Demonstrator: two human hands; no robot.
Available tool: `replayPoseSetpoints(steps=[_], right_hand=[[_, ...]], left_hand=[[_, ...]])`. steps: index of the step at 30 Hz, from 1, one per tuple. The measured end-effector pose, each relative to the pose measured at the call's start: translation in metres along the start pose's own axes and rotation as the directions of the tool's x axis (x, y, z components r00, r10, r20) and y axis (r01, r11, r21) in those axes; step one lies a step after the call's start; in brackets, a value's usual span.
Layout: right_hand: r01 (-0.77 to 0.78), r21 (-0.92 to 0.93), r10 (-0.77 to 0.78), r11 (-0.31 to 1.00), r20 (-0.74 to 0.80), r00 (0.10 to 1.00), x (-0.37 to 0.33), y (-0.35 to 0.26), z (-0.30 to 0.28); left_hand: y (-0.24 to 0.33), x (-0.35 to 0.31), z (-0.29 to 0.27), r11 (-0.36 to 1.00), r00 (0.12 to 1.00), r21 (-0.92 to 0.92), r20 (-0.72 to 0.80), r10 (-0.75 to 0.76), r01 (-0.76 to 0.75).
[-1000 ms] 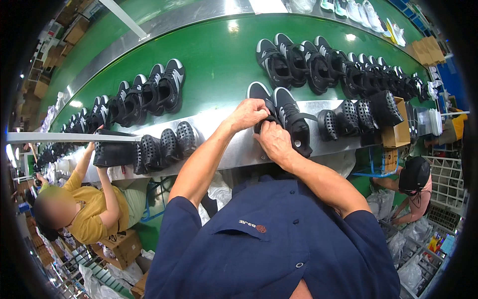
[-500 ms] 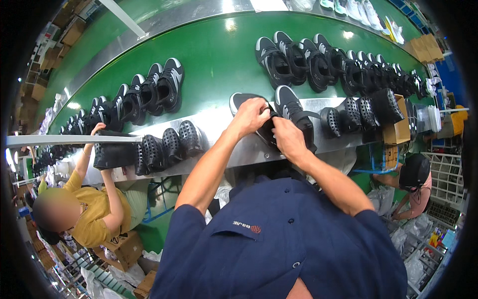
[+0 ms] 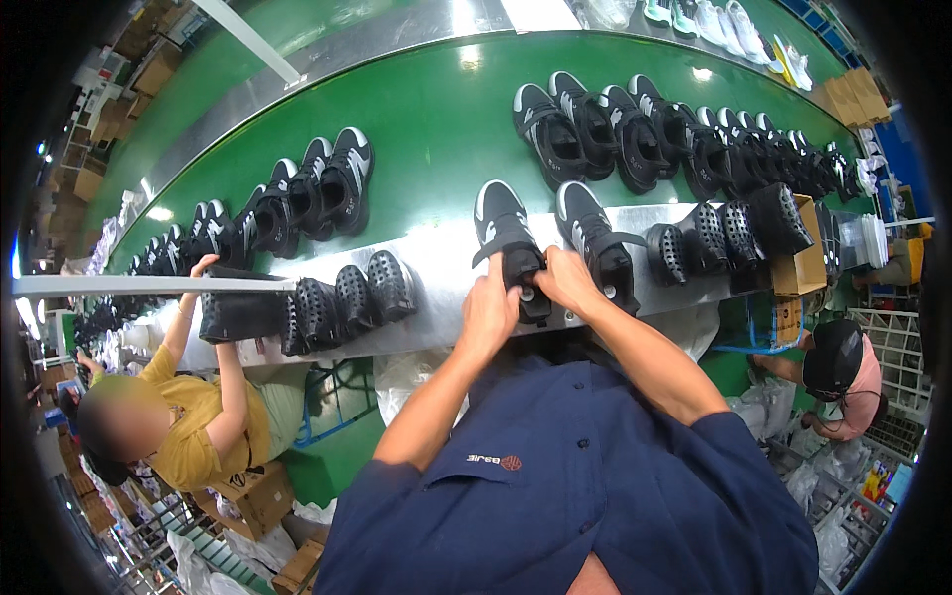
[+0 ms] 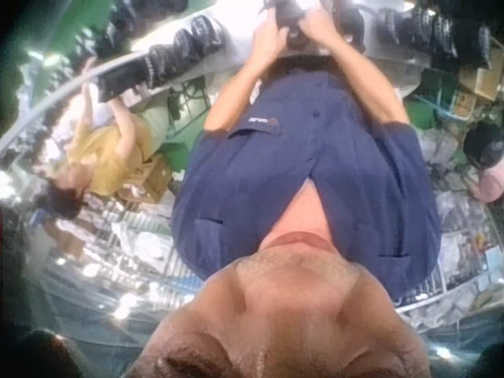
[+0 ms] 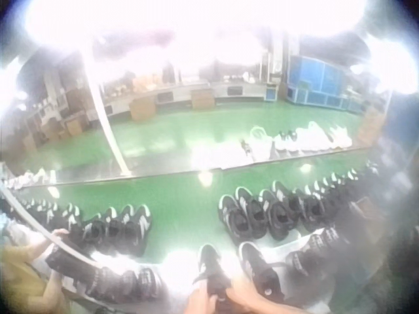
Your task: The person inserts plastic shoe trees into shoes by hand and places the shoes onto the conveyor line.
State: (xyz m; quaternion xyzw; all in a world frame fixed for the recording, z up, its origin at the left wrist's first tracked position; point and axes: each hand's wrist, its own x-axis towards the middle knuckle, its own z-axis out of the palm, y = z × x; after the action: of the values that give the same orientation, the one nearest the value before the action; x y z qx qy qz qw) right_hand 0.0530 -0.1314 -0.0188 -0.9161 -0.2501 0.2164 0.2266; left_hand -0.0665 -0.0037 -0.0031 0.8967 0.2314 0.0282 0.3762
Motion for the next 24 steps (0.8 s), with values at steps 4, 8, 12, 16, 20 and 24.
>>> replayPoseSetpoints(steps=[4, 8, 12, 16, 20, 24], right_hand=[[-0.101, 0.055, 0.101, 0.993, 0.009, 0.995, -0.065, 0.004, -0.075], [-0.156, -0.033, 0.141, 0.987, -0.272, 0.952, -0.064, 0.086, -0.059], [-0.013, 0.058, 0.018, 0.998, -0.074, 0.997, -0.036, 0.077, -0.016], [0.062, 0.118, -0.061, 0.991, -0.016, 0.998, -0.033, 0.044, -0.006], [0.061, 0.354, -0.089, 0.933, 0.064, 0.994, -0.012, 0.059, -0.027], [-0.166, 0.702, 0.003, 0.693, 0.227, 0.974, -0.005, 0.047, -0.078]], left_hand=[[-0.008, -0.04, -0.02, 0.905, 0.906, 0.096, -0.047, 0.421, -0.415], [0.015, -0.033, 0.01, 0.901, 0.89, -0.067, 0.138, 0.435, -0.429], [0.028, -0.013, 0.023, 0.949, 0.881, 0.02, 0.378, 0.284, -0.314], [0.029, -0.015, 0.022, 0.96, 0.882, 0.133, 0.441, 0.167, -0.248], [0.012, 0.009, 0.046, 0.938, 0.93, 0.277, 0.353, 0.102, -0.208], [-0.058, 0.066, 0.025, 0.889, 0.961, 0.376, 0.19, 0.201, -0.26]])
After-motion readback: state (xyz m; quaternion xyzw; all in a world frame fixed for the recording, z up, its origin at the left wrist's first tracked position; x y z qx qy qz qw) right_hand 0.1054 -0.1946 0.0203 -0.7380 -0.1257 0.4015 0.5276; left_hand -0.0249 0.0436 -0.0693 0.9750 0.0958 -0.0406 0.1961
